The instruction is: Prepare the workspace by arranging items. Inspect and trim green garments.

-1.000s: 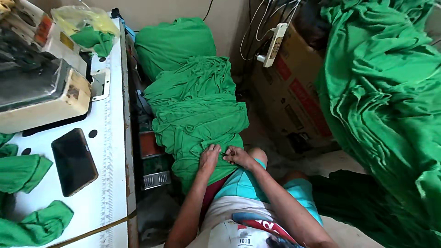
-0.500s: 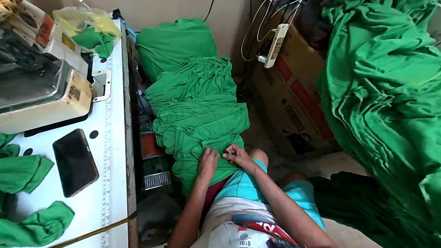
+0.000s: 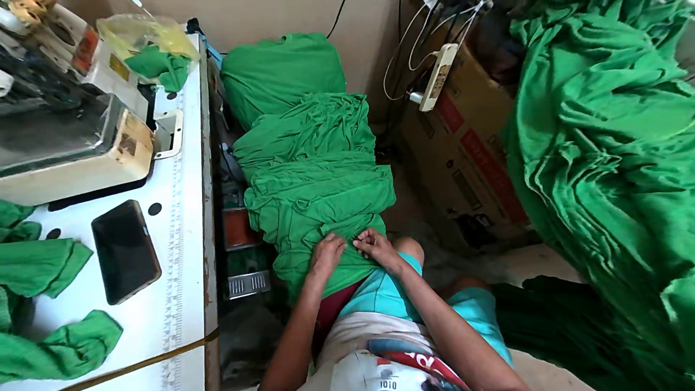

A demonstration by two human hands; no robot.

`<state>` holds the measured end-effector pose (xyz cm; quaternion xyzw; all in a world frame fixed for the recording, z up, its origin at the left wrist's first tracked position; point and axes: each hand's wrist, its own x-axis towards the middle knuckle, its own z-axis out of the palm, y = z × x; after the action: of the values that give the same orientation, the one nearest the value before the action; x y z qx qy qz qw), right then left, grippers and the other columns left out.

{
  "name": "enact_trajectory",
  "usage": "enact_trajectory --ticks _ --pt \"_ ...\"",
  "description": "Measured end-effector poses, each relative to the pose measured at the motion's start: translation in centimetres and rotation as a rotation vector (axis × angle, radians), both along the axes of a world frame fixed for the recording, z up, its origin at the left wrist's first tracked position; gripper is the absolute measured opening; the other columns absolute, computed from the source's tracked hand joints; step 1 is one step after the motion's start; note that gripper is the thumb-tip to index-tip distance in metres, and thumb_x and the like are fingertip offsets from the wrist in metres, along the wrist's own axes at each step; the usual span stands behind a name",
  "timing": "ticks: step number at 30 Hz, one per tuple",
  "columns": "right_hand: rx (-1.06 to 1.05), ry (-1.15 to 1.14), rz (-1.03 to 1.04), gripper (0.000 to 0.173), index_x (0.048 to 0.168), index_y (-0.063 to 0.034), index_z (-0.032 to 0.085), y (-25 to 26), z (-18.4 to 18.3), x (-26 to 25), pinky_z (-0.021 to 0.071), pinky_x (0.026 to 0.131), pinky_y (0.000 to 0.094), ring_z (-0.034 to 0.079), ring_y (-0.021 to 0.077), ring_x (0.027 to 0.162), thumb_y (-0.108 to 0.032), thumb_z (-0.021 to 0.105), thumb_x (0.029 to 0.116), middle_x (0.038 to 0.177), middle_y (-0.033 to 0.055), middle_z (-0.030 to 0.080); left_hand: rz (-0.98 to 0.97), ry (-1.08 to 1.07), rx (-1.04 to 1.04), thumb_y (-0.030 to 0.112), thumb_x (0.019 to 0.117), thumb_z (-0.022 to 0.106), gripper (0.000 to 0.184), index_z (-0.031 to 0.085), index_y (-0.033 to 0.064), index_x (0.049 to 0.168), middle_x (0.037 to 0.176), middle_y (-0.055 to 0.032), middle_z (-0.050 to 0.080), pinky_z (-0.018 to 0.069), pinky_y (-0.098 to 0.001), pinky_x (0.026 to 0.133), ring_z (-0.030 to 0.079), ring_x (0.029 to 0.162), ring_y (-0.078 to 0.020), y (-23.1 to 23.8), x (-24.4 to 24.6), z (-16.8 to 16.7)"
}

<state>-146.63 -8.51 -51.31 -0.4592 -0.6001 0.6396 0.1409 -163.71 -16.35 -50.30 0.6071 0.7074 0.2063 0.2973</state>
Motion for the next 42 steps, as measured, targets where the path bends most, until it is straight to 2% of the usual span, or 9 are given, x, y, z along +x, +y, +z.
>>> enact_trajectory --ticks 3,5,9,12,19,24,29,34,42 --pt "0.0 -0.008 0.007 0.033 0.121 0.005 0.052 -0.1 -0.1 -0.1 0.0541 0.068 0.0287 0.062 0.0125 0.072 -0.017 0.066 0.1001 0.088 0.0086 0.062 -0.057 0.086 -0.055 0.012 0.105 0.053 0.026 0.07 -0.0033 0.117 0.124 -0.0215 0.066 0.0489 -0.046 0.106 0.063 0.12 -0.0345 0.3 0.7 0.2" --pt "0.011 -0.026 0.021 0.034 0.122 0.0048 0.052 -0.1 -0.1 -0.1 0.0544 0.069 0.0294 0.062 0.013 0.072 -0.018 0.065 0.1004 0.09 0.0092 0.063 -0.047 0.145 -0.132 0.012 0.107 0.046 0.03 0.065 -0.0046 0.124 0.129 -0.023 0.063 0.0468 -0.0483 0.108 0.06 0.125 -0.0369 0.9 1.2 0.6" --pt "0.014 -0.034 0.029 0.031 0.119 0.0045 0.053 0.1 -0.4 0.0 0.0539 0.067 0.0288 0.062 0.0126 0.07 -0.018 0.064 0.1008 0.088 0.0088 0.063 -0.036 0.132 -0.217 0.014 0.1098 0.04 0.034 0.056 -0.0045 0.134 0.134 -0.0246 0.06 0.0467 -0.0508 0.107 0.06 0.125 -0.0383 1.6 0.7 1.3" --pt "0.027 -0.054 0.071 0.03 0.117 0.0037 0.054 0.0 -0.5 -0.1 0.0531 0.067 0.029 0.061 0.0122 0.07 -0.018 0.065 0.1003 0.087 0.0083 0.064 -0.036 0.124 -0.216 0.015 0.1106 0.039 0.034 0.056 -0.0043 0.133 0.134 -0.0245 0.06 0.0473 -0.0506 0.106 0.061 0.124 -0.0379 1.5 0.5 1.2" --pt "0.157 -0.259 0.257 0.026 0.117 0.0012 0.059 -0.2 0.4 -0.7 0.0551 0.08 0.0421 0.066 0.022 0.081 -0.022 0.059 0.104 0.094 0.0141 0.067 -0.006 0.134 -0.177 0.014 0.1101 0.04 0.032 0.057 -0.0026 0.131 0.136 -0.0221 0.06 0.0494 -0.0491 0.104 0.062 0.122 -0.0359 1.2 0.7 0.8" --pt "0.085 -0.097 0.11 0.027 0.116 0.0047 0.056 -0.4 0.2 -0.5 0.0544 0.072 0.0341 0.063 0.0166 0.075 -0.017 0.063 0.1014 0.091 0.0122 0.064 0.116 -0.035 -0.083 0.013 0.1086 0.045 0.028 0.06 -0.0051 0.124 0.128 -0.0228 0.063 0.0547 -0.0431 0.097 0.069 0.107 -0.031 0.6 -0.3 0.4" --pt "0.018 0.069 -0.016 0.025 0.115 0.005 0.054 -0.4 0.4 -0.7 0.0539 0.066 0.0274 0.062 0.0117 0.07 -0.013 0.063 0.1002 0.086 0.0075 0.062 -0.022 0.053 -0.086 0.007 0.1049 0.051 0.027 0.067 -0.0076 0.12 0.135 -0.0241 0.058 0.0445 -0.0408 0.112 0.057 0.129 -0.0343 0.5 0.1 0.5" --pt "-0.001 0.037 0.005 0.024 0.114 0.0042 0.054 -0.1 -0.1 -0.7 0.053 0.064 0.0259 0.061 0.0105 0.067 -0.014 0.063 0.1007 0.084 0.0067 0.062 -0.01 0.12 -0.173 0.009 0.1083 0.042 0.03 0.06 -0.0054 0.128 0.136 -0.0237 0.057 0.0459 -0.0455 0.11 0.057 0.129 -0.0359 1.2 0.3 1.2" --pt "0.112 -0.161 0.178 0.03 0.118 0.0029 0.057 -0.3 0.1 -1.1 0.0554 0.075 0.0371 0.065 0.0187 0.078 -0.021 0.062 0.1019 0.093 0.0133 0.066 0.006 0.121 -0.096 0.011 0.1093 0.041 0.031 0.06 -0.0047 0.127 0.134 -0.0232 0.058 0.0495 -0.0447 0.105 0.061 0.123 -0.0352 1.0 0.2 0.3"
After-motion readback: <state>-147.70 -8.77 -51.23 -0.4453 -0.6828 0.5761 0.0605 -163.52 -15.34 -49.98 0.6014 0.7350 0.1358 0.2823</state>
